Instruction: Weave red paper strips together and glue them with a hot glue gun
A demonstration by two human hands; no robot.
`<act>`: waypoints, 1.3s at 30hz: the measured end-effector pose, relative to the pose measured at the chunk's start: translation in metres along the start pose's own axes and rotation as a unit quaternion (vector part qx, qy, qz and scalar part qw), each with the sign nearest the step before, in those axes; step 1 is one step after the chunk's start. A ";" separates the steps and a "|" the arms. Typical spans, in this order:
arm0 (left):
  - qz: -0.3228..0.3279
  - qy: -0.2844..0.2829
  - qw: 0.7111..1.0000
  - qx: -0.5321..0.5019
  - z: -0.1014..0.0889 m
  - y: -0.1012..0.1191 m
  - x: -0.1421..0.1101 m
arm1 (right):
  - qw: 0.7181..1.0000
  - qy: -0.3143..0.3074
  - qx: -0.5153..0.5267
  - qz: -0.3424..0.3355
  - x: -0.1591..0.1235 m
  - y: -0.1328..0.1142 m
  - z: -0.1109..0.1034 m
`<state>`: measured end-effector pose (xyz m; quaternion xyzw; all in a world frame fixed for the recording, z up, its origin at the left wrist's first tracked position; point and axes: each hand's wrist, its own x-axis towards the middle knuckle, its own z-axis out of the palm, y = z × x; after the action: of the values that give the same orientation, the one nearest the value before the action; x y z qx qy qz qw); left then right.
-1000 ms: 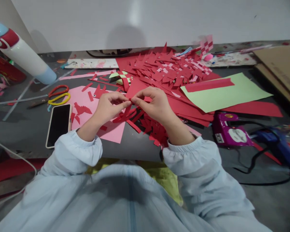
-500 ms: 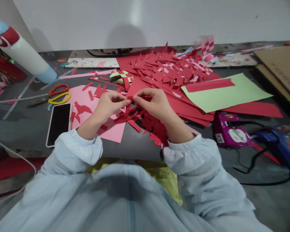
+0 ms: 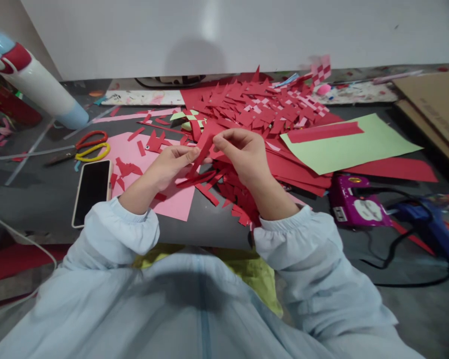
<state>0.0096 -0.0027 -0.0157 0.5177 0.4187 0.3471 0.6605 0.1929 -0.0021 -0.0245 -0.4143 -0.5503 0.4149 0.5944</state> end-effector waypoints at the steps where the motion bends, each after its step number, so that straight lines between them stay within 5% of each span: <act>1: -0.011 -0.013 1.000 -0.011 0.000 0.000 0.000 | 1.000 0.006 0.011 -0.003 0.000 0.000 0.000; 20: -0.070 -0.032 0.997 -0.026 -0.004 0.003 -0.002 | 1.000 0.006 0.003 0.000 -0.003 0.002 0.006; 39: -0.044 -0.061 0.997 0.026 -0.002 0.009 -0.002 | 1.000 0.024 -0.020 0.001 -0.001 0.002 0.000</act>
<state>0.0062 -0.0016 -0.0064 0.5361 0.4091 0.2747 0.6854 0.1930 -0.0026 -0.0266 -0.4362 -0.5435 0.3941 0.5992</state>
